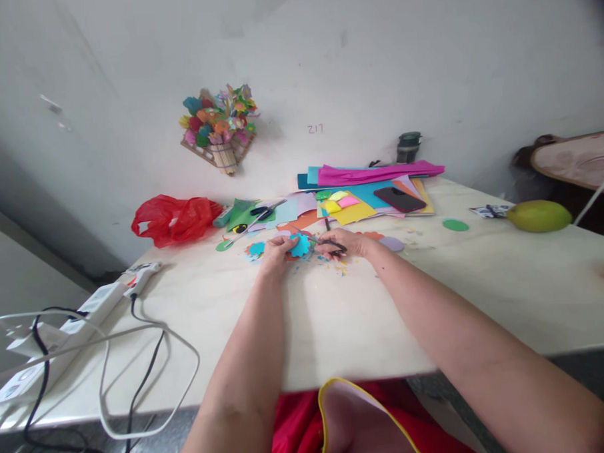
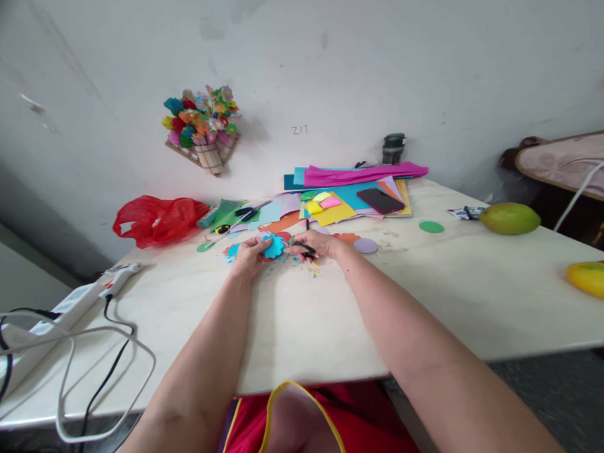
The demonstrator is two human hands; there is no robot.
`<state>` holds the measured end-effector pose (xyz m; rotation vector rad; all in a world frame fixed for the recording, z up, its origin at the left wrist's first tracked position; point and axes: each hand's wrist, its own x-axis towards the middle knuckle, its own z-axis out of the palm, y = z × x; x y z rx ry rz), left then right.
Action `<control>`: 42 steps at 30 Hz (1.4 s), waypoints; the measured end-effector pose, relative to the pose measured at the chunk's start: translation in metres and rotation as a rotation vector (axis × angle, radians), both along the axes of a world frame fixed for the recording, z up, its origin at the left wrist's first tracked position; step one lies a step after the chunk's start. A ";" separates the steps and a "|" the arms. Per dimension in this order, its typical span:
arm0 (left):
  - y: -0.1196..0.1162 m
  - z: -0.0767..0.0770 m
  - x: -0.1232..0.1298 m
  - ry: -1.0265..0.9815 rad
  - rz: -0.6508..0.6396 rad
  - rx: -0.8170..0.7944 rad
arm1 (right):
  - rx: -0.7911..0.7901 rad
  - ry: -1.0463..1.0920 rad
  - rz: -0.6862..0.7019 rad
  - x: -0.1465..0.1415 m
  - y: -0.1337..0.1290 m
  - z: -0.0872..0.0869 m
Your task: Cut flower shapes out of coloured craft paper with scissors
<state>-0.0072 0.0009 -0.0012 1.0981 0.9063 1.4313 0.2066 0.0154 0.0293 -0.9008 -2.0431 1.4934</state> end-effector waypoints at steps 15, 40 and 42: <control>-0.005 0.006 0.003 0.015 0.013 -0.009 | -0.005 -0.008 -0.039 -0.003 -0.002 0.000; -0.006 0.007 0.003 -0.011 -0.030 0.011 | -0.032 0.054 -0.003 0.000 0.004 -0.005; -0.007 0.007 0.003 -0.010 -0.034 0.015 | -0.030 0.056 -0.005 0.000 0.002 -0.003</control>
